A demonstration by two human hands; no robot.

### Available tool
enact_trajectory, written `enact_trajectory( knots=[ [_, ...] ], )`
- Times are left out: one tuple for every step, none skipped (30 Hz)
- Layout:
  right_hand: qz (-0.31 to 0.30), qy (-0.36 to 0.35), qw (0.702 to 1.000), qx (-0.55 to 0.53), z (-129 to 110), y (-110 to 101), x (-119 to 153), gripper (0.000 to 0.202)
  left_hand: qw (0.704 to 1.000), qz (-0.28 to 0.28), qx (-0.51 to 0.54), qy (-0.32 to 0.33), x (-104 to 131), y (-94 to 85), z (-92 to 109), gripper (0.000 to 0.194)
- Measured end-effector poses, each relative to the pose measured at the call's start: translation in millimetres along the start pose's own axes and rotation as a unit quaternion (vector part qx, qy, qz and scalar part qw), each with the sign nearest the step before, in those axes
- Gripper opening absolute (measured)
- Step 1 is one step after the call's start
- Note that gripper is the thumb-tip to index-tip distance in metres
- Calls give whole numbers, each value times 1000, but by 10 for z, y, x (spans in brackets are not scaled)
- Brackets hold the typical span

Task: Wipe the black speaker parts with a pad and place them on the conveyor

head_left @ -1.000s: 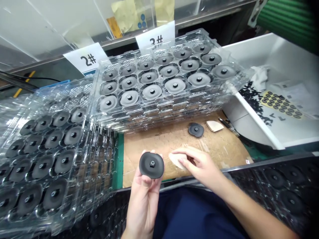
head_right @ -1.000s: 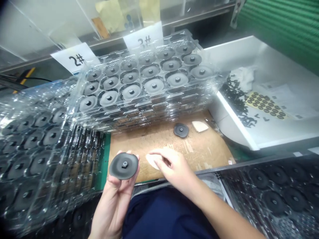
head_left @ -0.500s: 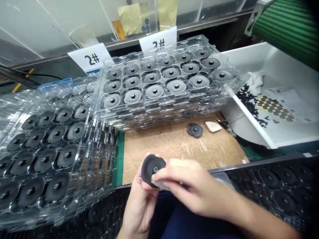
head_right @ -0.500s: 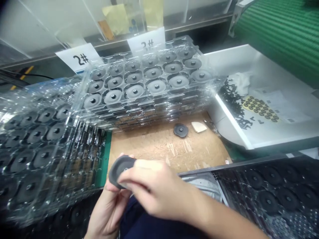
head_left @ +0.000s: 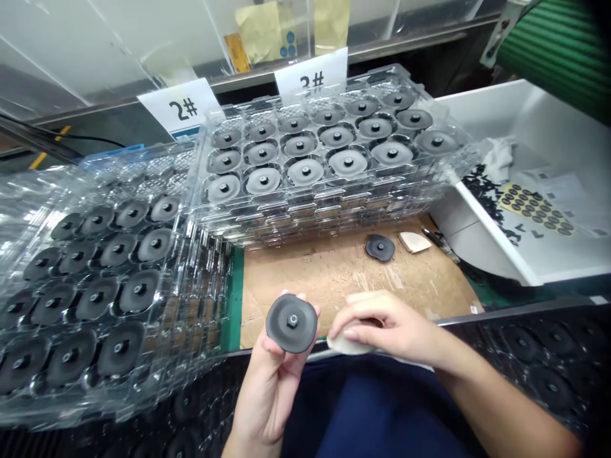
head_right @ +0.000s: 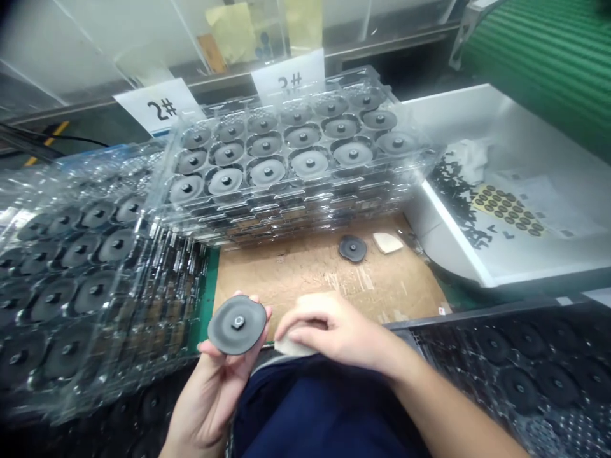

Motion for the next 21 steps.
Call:
enact_trajectory(
  knots=[
    [6, 30, 999, -12, 150, 17, 47, 15, 1000, -2, 4, -4, -1, -7, 11, 51],
    [16, 51, 998, -18, 287, 39, 101, 15, 1000, -4, 6, -8, -3, -7, 17, 50],
    [26, 65, 997, -19, 403, 67, 158, 16, 1000, -7, 6, -11, -6, 0, 18, 49],
    [33, 75, 996, -15, 494, 96, 210, 17, 1000, -10, 4, -16, -11, 10, 13, 49],
    [43, 83, 996, -8, 556, 114, 251, 17, 1000, -12, 1, -20, -16, 21, 5, 50],
    [59, 92, 994, 0, 590, 111, 276, 17, 1000, -14, -3, -22, -21, 33, -4, 51],
    [78, 101, 992, 8, 589, 88, 283, 17, 1000, -17, -7, -23, -25, 46, -13, 53],
    [99, 109, 989, 17, 555, 47, 273, 18, 999, -20, -12, -24, -26, 61, -24, 54],
    [122, 111, 986, 23, 483, -3, 249, 18, 999, -23, -18, -24, -24, 75, -35, 55],
    [142, 106, 984, 26, 376, -51, 213, 19, 999, -24, -23, -22, -20, 86, -43, 56],
    [160, 89, 983, 24, 239, -88, 170, 19, 999, -24, -25, -13, -15, 95, -45, 56],
    [177, 63, 982, 21, 82, -110, 124, 20, 999, -25, -26, -5, -8, 101, -46, 57],
    [192, 24, 981, 20, -89, -113, 82, 21, 999, -29, -29, 2, 1, 105, -50, 58],
    [205, -26, 978, 22, -262, -97, 48, 22, 999, -31, -34, 4, 9, 101, -58, 59],
    [211, -80, 974, 27, -421, -60, 25, 24, 999, -33, -40, 2, 15, 89, -69, 59],
    [200, -123, 972, 36, -546, 1, 7, 25, 998, -32, -47, -1, 19, 68, -79, 58],
    [171, -148, 973, 50, -627, 79, -12, 25, 998, -23, -56, -3, 20, 33, -84, 57],
    [127, -157, 977, 64, -666, 167, -33, 25, 998, -6, -64, -2, 18, -11, -84, 56],
    [76, -151, 982, 79, -670, 255, -54, 23, 998, 14, -68, 4, 16, -56, -76, 56],
    [36, -137, 985, 95, -652, 320, -75, 22, 997, 30, -71, 13, 17, -90, -67, 58],
    [26, -126, 986, 109, -632, 346, -100, 21, 996, 37, -74, 21, 22, -107, -61, 61]
  ],
)
Point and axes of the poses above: each hand's wrist, its own x-axis away from the middle knuckle, its own y-axis out of the palm, z = x × y, the point moved 6 cm from there along -x, towards the middle knuckle, and after that the axes turned 13 degrees about z, right-handed, at the moved point
